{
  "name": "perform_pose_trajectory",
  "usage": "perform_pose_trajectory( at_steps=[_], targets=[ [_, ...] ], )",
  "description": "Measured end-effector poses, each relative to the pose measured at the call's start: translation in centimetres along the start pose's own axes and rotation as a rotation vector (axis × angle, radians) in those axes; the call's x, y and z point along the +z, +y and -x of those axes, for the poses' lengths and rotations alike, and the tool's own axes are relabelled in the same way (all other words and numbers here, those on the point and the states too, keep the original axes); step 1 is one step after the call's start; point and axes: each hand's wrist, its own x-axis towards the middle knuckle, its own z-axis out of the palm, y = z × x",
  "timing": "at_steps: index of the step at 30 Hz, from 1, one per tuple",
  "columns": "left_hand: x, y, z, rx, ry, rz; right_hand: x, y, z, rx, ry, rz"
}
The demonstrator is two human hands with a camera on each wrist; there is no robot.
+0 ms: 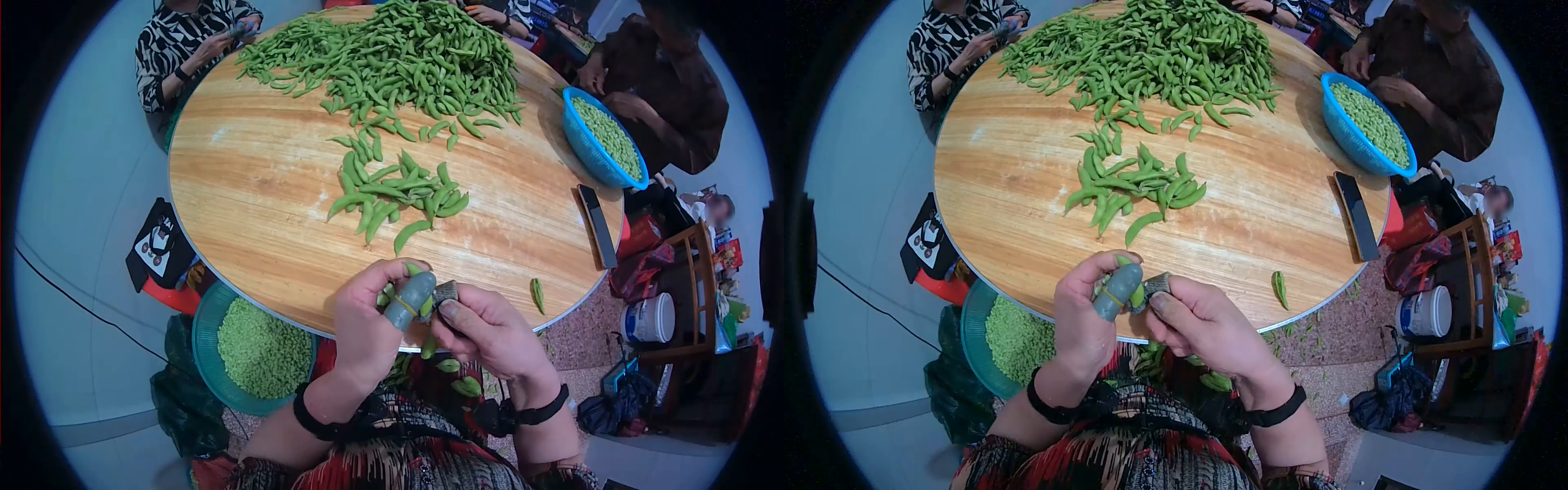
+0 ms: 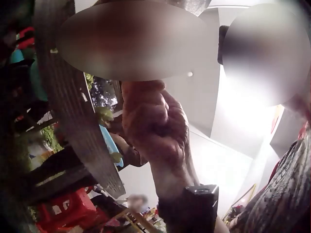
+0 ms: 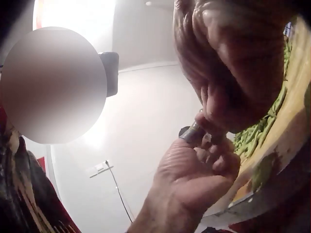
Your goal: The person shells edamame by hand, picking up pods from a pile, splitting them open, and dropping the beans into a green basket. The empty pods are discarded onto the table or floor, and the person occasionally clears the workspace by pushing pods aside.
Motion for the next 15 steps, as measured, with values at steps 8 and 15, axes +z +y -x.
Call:
perform_pose_trajectory(
  at_steps=[8, 15],
  targets=[
    [-0.7, -1.1, 0.0, 0.037, -0.032, 0.000, 0.2, 0.9, -0.3, 0.035, 0.002, -0.222],
    [-1.6, -0.6, -0.4, -0.063, -0.297, 0.382, 0.2, 1.2, -0.5, 0.139, -0.099, -0.515]
  ],
)
